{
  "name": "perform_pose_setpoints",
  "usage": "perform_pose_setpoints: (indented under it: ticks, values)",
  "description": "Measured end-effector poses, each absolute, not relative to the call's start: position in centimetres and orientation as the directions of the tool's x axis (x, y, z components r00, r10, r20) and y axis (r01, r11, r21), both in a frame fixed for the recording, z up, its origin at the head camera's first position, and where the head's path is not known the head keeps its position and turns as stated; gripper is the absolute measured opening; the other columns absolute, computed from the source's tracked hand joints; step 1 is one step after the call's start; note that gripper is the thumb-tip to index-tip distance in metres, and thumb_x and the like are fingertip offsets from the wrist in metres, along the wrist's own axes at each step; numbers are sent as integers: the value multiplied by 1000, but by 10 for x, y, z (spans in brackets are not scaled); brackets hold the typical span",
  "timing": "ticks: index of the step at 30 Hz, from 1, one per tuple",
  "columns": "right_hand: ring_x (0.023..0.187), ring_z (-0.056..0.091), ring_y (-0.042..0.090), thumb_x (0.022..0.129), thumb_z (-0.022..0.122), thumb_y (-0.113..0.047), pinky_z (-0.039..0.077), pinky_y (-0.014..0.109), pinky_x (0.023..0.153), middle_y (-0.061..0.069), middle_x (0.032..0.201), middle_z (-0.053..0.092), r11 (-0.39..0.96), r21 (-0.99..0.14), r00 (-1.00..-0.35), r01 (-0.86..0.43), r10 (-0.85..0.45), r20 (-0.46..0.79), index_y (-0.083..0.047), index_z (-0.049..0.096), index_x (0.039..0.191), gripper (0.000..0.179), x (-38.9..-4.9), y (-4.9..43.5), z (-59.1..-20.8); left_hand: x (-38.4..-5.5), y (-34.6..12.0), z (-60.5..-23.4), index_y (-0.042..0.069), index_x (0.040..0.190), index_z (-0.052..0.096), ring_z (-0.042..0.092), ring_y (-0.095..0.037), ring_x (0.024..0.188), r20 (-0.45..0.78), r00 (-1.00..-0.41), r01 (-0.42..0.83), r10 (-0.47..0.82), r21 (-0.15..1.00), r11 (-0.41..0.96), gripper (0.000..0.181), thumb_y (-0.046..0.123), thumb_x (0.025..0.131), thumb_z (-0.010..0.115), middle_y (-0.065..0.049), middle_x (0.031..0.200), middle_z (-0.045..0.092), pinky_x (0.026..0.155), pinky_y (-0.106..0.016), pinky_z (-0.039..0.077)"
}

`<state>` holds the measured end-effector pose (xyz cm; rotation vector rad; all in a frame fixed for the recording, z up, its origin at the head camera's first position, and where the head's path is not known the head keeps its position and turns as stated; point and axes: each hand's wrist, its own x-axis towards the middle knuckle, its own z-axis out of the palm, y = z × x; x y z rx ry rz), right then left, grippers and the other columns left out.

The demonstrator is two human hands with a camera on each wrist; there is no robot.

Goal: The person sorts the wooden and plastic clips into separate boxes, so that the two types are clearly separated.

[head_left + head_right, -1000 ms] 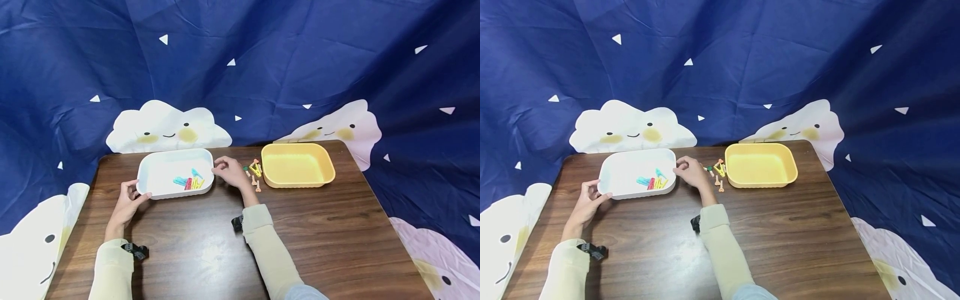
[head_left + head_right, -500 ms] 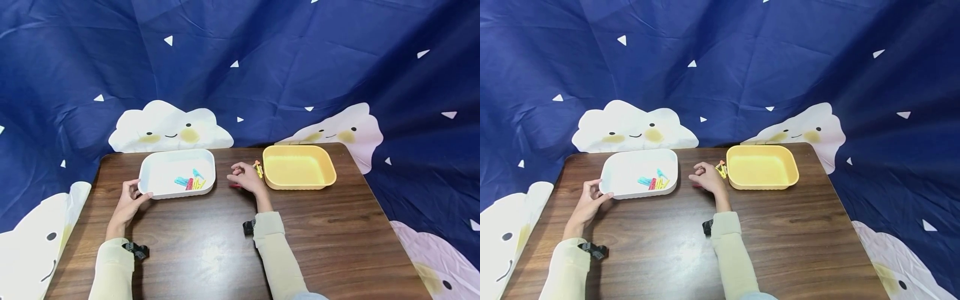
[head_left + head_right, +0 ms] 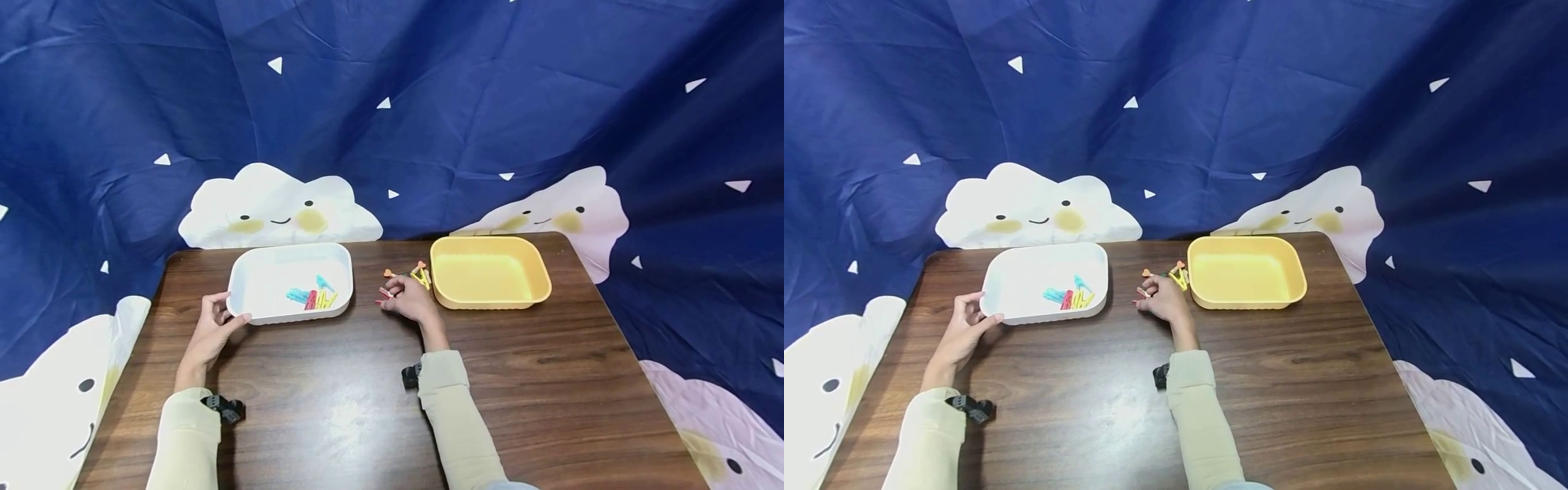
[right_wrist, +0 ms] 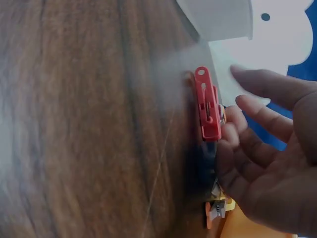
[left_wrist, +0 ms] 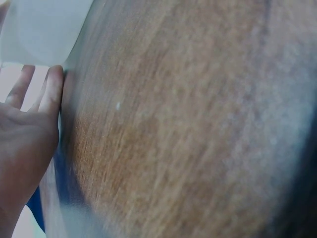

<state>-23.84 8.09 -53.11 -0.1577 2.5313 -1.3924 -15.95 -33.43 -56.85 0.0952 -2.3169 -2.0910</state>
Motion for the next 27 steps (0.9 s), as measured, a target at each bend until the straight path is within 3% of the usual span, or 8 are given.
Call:
perform_pose_setpoints:
  ticks: [6,10,27]
  values:
    - [83,57,17,73,86,0,46,33,78,3,91,64,696,-717,-965,-35,-211,-158,-8,74,107,37,-241,78,-535,-160,-333,-566,16,138,29,53,-5,111,-45,-996,-51,-81,996,74,62,1,94,70,6,132,45,87,-14,44]
    - [80,54,16,75,85,-2,44,32,73,0,87,61,732,-681,-971,-28,-182,-156,-12,75,106,34,-241,77,-539,-161,-332,-567,15,138,28,53,-5,111,-56,-995,-63,-83,995,80,62,1,94,69,5,132,44,87,-14,44]
    - [72,55,15,85,78,-2,43,30,69,2,86,62,631,-775,-978,-23,-177,-114,-9,71,108,24,-241,78,-536,-161,-335,-569,13,141,25,52,-5,110,-69,-994,-76,-84,994,79,65,-1,94,69,4,134,43,87,-14,43]
